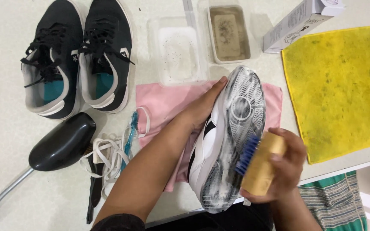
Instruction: A person is vigorously scrubbing the sole of a white sneaker using a cleaning brush and soapy water on a workbench.
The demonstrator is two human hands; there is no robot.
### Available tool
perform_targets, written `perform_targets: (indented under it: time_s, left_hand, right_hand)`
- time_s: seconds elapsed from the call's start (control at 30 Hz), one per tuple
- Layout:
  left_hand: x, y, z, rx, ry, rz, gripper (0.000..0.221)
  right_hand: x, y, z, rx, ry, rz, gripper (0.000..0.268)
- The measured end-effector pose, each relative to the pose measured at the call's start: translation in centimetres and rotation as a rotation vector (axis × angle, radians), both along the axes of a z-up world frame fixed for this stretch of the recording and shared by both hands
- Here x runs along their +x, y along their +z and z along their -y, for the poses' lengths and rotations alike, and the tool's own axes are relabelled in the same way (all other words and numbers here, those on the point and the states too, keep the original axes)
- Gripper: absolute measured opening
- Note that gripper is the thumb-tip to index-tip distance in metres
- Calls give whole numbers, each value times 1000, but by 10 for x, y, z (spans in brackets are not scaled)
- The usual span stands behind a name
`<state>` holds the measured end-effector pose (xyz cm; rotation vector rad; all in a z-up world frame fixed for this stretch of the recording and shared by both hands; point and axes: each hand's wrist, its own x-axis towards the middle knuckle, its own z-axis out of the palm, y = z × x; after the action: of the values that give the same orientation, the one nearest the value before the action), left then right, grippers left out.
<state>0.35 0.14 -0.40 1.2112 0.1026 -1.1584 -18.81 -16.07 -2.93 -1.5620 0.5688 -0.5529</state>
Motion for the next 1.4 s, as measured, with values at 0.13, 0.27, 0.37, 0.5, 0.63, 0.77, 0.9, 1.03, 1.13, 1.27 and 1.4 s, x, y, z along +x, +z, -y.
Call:
perform_targets:
  time_s: [0.13, 0.27, 0.37, 0.5, 0.63, 0.77, 0.9, 1.03, 1.13, 1.27, 1.4]
  left_hand:
    - [-2, -3, 3, -52, 27, -80, 83]
    - [-1, -30, 10, -157, 10, -23, 82]
    - [1, 3, 0, 88, -116, 123, 92]
    - [1, 4, -1, 79, -109, 50, 96]
    - [0, -3, 3, 19, -62, 24, 90]
    - [2, 17, -7, 140, -122, 51, 93]
    - [2, -12, 3, -77, -30, 8, 90]
    - [1, -15, 5, -73, -49, -11, 90]
    - [1, -17, 6, -84, -26, -10, 92]
    - [1, -6, 0, -47, -44, 26, 88]
    - [1, -26, 8, -142, -32, -18, 88]
  right_hand:
    - [35, -5, 17, -671, 183, 124, 61]
    - [36, 20, 5, -937, 346, 290, 79]
    - [-3, 9, 6, -1107, 489, 311, 84]
    - [5, 19, 11, -1020, 597, 451, 79]
    - [23, 28, 19, -1050, 454, 281, 77]
    - [6, 29, -2, -1049, 463, 284, 84]
    - [-10, 33, -3, -950, 670, 319, 85]
    - [14, 37, 12, -1129, 558, 212, 80]
    - [44, 48, 20, -1162, 428, 163, 72]
    - [45, 50, 11, -1182, 462, 192, 66]
    - [-1, 52, -19, -1075, 619, 180, 84]
